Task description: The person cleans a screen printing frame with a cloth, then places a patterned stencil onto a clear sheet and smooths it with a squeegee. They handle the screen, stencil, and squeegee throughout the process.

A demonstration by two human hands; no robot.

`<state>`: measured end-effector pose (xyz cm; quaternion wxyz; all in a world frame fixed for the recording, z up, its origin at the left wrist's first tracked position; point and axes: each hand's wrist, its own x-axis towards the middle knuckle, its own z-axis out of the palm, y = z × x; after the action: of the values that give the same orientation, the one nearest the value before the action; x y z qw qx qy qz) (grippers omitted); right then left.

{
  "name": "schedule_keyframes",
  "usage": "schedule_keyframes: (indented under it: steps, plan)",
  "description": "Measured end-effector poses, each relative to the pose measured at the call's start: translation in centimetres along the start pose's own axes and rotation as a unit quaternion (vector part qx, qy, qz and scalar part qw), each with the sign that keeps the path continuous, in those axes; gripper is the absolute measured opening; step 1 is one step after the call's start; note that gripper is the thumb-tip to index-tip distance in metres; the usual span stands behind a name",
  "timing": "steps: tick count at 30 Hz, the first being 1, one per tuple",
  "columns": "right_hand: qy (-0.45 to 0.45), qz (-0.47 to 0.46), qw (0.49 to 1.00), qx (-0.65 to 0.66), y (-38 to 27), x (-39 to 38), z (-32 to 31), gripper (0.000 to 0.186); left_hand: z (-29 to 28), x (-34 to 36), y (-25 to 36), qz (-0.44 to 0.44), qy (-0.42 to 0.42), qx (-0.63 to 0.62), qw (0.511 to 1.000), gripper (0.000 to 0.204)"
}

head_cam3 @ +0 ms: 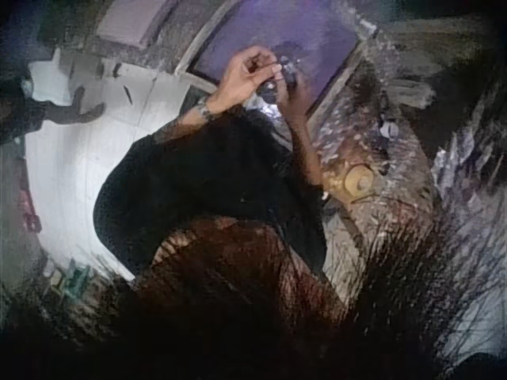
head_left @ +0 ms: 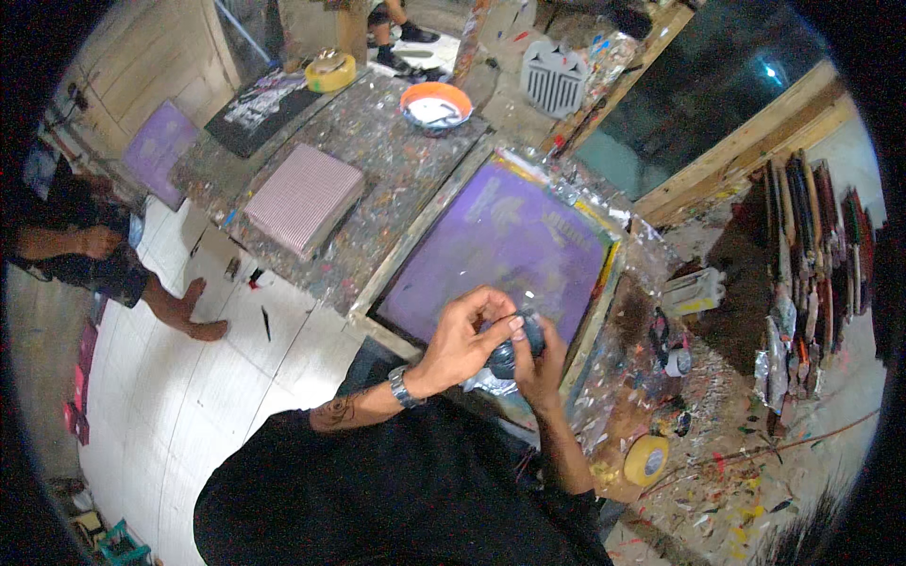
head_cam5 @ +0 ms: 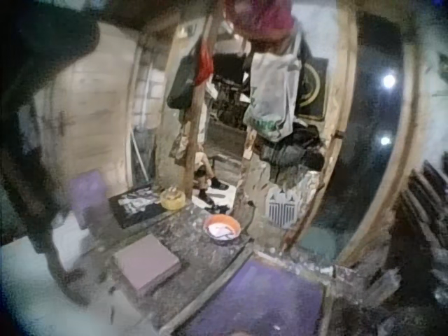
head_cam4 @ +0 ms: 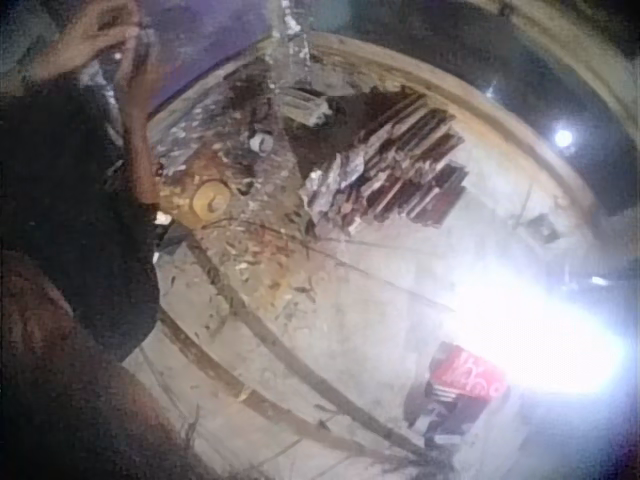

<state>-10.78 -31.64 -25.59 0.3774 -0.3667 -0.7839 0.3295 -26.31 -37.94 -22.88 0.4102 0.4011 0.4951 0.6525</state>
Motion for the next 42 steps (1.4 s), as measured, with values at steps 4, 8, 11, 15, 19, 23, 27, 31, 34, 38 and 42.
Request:
schedule_keyframes:
  steps: [4, 8, 11, 15, 19, 23, 27, 31, 34, 38, 42]
  plan:
    - [0.005, 0.025, 0.999, 0.036, -0.4, 0.1, 0.7, 0.026, 0.2, 0.0, -0.1, 0.045, 0.029, 0.042, 0.998, 0.012]
    - [0.011, 0.076, 0.997, -0.002, -0.7, 0.4, 1.4, 0.036, 0.4, 0.1, -1.3, -0.042, 0.037, -0.122, 0.991, 0.009]
    - [0.014, 0.074, 0.997, -0.025, -0.4, 0.5, 1.5, 0.035, 0.5, 0.6, -1.6, -0.053, 0.035, -0.134, 0.989, 0.011]
    - [-0.038, 0.102, 0.994, -0.005, -0.6, 0.7, 1.3, 0.043, -0.3, 1.2, -2.1, -0.062, 0.017, -0.097, 0.993, 0.015]
    - [0.031, 0.032, 0.999, -0.003, -2.0, 0.4, 2.7, 0.035, 0.4, 0.7, -2.9, -0.079, 0.076, -0.260, 0.959, 0.013]
    - [0.043, 0.033, 0.996, -0.069, -0.8, -0.5, 3.5, 0.038, 0.7, 1.5, -5.0, -0.131, 0.108, -0.322, 0.932, 0.014]
    - [0.008, 0.107, 0.991, -0.084, -1.6, 0.1, 2.9, 0.038, 0.3, 3.2, -5.9, -0.168, 0.088, -0.334, 0.923, 0.013]
    - [0.043, 0.131, 0.987, -0.084, 0.9, -0.6, 0.9, 0.040, -1.3, 8.8, -5.9, -0.090, 0.200, -0.326, 0.919, 0.011]
    - [0.020, 0.159, 0.985, -0.068, 1.1, -0.3, -2.6, 0.043, -9.0, 18.0, -6.4, 0.064, 0.235, -0.123, 0.962, 0.028]
    - [-0.144, 0.266, 0.953, 0.015, 8.0, 3.5, -3.5, 0.056, -20.7, 25.0, -10.2, 0.044, 0.292, 0.388, 0.873, 0.027]
    - [-0.247, 0.307, 0.918, 0.042, 16.0, 8.5, -1.8, 0.071, -21.5, 23.7, -11.7, 0.061, 0.270, 0.527, 0.804, 0.021]
